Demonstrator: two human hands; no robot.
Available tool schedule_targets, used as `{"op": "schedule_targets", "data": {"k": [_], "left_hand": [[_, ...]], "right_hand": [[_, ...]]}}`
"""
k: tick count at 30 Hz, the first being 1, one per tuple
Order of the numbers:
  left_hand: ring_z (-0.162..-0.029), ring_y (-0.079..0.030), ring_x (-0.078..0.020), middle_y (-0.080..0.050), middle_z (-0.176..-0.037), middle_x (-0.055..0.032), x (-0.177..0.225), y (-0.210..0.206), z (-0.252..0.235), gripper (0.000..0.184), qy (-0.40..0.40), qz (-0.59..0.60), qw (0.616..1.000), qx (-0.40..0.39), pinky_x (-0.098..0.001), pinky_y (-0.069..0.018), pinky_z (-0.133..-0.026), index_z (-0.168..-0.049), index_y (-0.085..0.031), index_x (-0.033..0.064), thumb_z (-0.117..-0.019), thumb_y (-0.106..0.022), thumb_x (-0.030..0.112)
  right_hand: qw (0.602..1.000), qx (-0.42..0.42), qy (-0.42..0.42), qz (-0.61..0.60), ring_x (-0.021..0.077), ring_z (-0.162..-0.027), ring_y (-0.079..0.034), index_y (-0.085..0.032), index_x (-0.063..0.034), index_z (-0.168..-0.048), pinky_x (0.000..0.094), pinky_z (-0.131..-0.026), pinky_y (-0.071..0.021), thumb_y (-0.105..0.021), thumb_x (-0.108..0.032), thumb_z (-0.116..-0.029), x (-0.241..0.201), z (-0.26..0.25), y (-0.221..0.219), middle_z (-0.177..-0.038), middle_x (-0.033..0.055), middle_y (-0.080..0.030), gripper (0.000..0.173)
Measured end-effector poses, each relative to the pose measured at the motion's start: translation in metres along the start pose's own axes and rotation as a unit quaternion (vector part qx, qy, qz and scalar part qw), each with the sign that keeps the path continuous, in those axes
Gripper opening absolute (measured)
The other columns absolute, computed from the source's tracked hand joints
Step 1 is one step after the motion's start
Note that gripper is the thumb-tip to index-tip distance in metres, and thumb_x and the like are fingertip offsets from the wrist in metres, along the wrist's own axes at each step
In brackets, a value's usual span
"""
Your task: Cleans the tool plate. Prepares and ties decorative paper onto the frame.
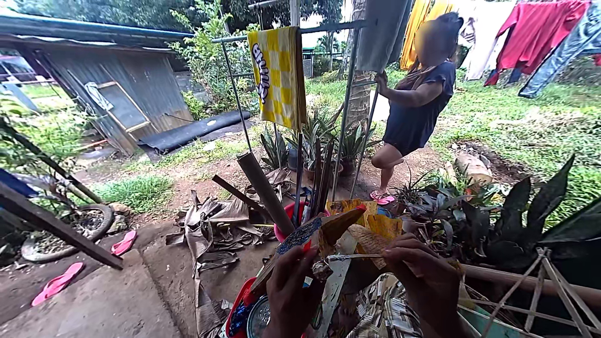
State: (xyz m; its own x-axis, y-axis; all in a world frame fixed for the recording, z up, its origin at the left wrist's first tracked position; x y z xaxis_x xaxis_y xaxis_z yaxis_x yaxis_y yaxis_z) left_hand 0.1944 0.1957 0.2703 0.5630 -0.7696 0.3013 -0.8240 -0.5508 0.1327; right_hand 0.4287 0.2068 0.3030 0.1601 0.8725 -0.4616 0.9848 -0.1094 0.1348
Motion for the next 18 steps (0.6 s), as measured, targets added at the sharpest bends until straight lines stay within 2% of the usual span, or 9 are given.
{"op": "schedule_targets", "data": {"k": [11,18], "left_hand": [[-0.113,-0.06,-0.0019,-0.061,-0.124,0.0011,0.003,0.002,-0.001,0.031,-0.011,-0.025,1.0,0.01,-0.0156,-0.0513,-0.095,-0.124,-0.068,0.0159,-0.0938,-0.073,0.021],[-0.111,-0.061,-0.0029,-0.062,-0.124,-0.0019,0.003,0.003,-0.001,0.03,0.0,-0.025,0.999,-0.03,-0.015,-0.0524,-0.091,-0.123,-0.069,0.0159,-0.0942,-0.072,0.021]], "right_hand": [[1.0,-0.022,0.018,0.007,0.0039,-0.102,-0.064,-0.074,-0.0197,-0.107,0.0199,-0.091,-0.053,-0.065,-0.022,-0.1015,-0.004,0.004,-0.01,-0.102,-0.0095,-0.07,0.011],[0.991,-0.076,0.092,0.063,0.0066,-0.108,-0.061,-0.074,-0.019,-0.11,0.022,-0.096,-0.05,-0.062,-0.019,-0.1027,-0.01,-0.017,0.0,-0.106,-0.007,-0.069,0.013]]}}
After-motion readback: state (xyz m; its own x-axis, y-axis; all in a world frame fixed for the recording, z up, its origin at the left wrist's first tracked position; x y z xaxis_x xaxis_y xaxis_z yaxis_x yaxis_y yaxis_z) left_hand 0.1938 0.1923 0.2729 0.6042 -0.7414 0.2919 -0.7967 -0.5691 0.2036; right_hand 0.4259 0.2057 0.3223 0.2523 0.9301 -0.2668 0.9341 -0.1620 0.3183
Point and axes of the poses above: each hand's wrist, its own z-axis away from the middle knuckle, its own y-axis out of the back of the hand, x = y × z, the point moved 4 cm from there along -z, towards the middle knuckle
